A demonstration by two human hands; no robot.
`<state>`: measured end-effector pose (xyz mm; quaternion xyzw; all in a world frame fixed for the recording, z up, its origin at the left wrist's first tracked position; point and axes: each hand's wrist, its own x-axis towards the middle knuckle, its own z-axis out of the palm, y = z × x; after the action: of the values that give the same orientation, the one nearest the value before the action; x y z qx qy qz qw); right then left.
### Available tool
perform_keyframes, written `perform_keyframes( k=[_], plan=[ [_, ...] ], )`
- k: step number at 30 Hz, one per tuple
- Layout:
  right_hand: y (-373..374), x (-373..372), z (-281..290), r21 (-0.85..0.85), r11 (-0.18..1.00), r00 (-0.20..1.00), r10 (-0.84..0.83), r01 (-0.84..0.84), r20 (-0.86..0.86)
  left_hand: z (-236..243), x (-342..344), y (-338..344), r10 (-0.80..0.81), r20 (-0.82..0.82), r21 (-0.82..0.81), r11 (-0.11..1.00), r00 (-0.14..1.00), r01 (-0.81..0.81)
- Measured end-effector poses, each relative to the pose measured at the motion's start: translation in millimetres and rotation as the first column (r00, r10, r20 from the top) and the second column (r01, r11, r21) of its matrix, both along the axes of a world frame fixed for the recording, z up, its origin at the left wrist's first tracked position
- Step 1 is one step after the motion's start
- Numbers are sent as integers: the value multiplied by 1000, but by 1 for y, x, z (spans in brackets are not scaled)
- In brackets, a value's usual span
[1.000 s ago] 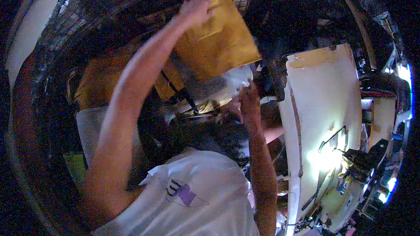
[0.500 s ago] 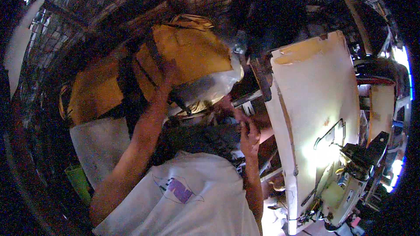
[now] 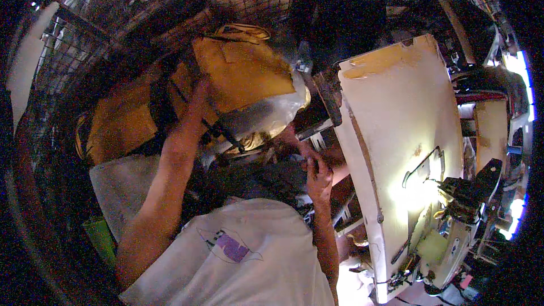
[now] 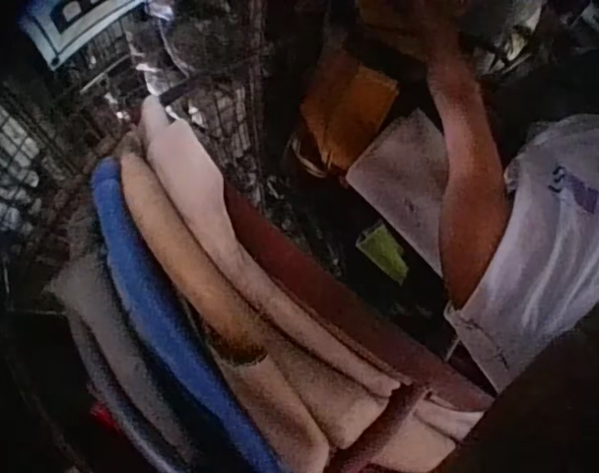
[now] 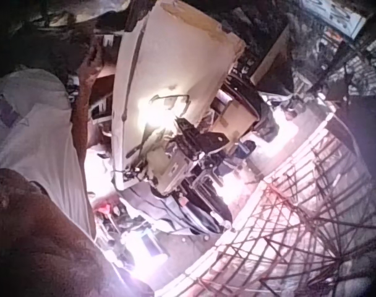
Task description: The recorder is using an industrial sewing machine to sew and assemble a yellow fabric tote bag.
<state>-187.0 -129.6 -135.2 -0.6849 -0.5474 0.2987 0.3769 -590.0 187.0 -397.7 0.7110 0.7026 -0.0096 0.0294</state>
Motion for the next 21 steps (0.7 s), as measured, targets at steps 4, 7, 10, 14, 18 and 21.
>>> perform_keyframes(
  k=[4,7,10,14,18,21],
  plan=[
    [1,-4,8,-26,1000,998,-8,6,-68,12,-2,7,53,492,-14,998,869,-53],
    [-1,-4,9,-38,998,994,-52,49,-97,48,27,5,42,952,44,961,303,-272],
    [-2,-3,6,-8,999,997,-31,31,-67,52,73,-24,10,1000,0,831,15,-556],
    [-2,0,-1,31,1000,1000,-2,1,21,33,54,-70,307,933,-199,878,191,-436],
    [-3,-3,2,24,999,997,-44,46,-71,61,74,-99,217,923,-127,951,317,-281],
    [2,-3,2,77,997,1000,1,-4,30,56,88,-117,337,900,-399,893,-276,-210]
  ],
)
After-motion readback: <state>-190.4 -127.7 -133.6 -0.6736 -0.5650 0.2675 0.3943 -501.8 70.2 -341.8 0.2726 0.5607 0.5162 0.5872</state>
